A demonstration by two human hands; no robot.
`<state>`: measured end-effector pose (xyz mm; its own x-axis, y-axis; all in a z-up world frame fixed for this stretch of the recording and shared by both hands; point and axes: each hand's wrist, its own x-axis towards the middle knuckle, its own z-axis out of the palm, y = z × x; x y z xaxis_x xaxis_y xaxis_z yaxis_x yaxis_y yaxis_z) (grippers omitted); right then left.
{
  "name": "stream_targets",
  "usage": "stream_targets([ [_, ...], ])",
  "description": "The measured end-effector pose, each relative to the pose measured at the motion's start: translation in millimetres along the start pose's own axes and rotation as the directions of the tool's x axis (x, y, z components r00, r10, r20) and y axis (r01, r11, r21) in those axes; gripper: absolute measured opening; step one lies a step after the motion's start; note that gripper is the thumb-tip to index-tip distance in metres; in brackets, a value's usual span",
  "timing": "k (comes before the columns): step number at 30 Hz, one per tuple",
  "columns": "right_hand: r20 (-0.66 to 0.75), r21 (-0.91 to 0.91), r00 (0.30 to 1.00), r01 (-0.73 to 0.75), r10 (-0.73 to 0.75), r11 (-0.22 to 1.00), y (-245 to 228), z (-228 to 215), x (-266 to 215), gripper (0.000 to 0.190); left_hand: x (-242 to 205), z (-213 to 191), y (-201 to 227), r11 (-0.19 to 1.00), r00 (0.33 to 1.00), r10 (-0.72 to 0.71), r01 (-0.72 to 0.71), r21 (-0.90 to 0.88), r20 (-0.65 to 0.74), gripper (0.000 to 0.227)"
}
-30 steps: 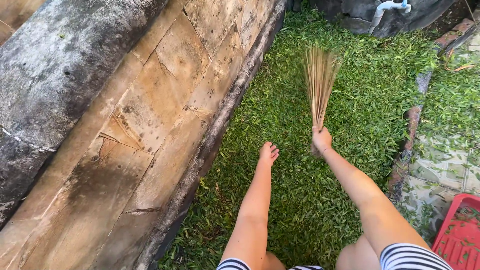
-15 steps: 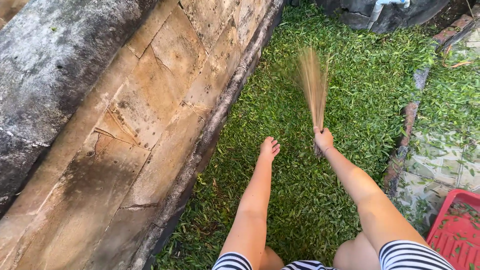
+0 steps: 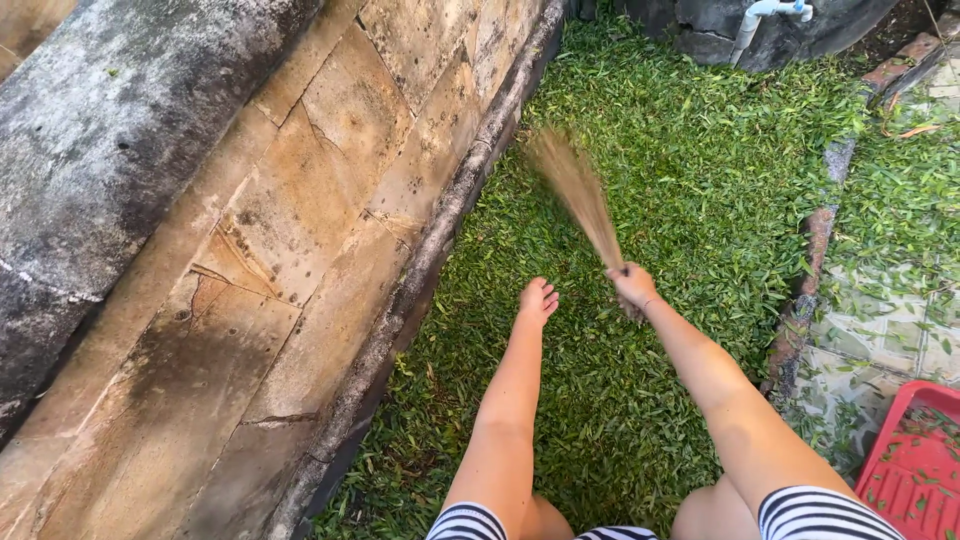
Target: Sweeping leaves and grass clippings from a stone patio in a backyard using a broom and dustpan.
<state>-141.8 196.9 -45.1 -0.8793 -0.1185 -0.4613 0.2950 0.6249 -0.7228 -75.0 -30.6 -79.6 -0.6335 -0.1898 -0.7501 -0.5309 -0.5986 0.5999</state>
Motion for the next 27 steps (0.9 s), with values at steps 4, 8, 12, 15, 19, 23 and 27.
stream_targets([
  [4,-0.070,0.330,0.994,-0.052,0.080,0.942,6.8,-23.3,-0.7,0.044,1.6,-16.1,-0.3,1.000,0.999,-0.020,0.020,0.013,-0.035,0.045],
  [8,-0.275,0.228,0.962,0.059,0.006,0.972,-20.8,10.5,-18.1,0.043,6.2,-22.7,-0.2,1.000,1.000,-0.004,0.004,0.020,-0.027,0.043],
  [12,-0.361,0.133,0.911,0.264,-0.201,0.955,-38.4,62.4,4.8,0.043,6.8,-15.3,-0.7,1.000,0.999,-0.021,0.022,0.020,-0.036,0.042],
  [15,-0.050,0.389,0.981,0.193,-0.189,0.901,-71.2,38.0,6.0,0.042,10.0,-1.0,-2.0,1.000,1.000,-0.006,0.006,0.022,0.006,0.043],
  [19,0.046,0.496,0.997,-0.071,0.055,0.866,-59.2,-17.8,22.1,0.035,14.5,11.8,-4.8,1.000,0.998,-0.003,0.002,0.004,0.064,0.043],
  [23,-0.097,0.765,0.991,0.014,0.094,0.644,-2.9,-61.9,56.6,0.031,14.9,15.1,-8.4,1.000,0.996,-0.007,0.007,0.001,0.094,0.044],
  [27,-0.312,0.888,0.892,0.152,0.326,0.434,-37.4,-64.9,26.4,0.026,18.4,16.3,-10.4,1.000,0.994,-0.001,0.000,0.018,0.108,0.044],
])
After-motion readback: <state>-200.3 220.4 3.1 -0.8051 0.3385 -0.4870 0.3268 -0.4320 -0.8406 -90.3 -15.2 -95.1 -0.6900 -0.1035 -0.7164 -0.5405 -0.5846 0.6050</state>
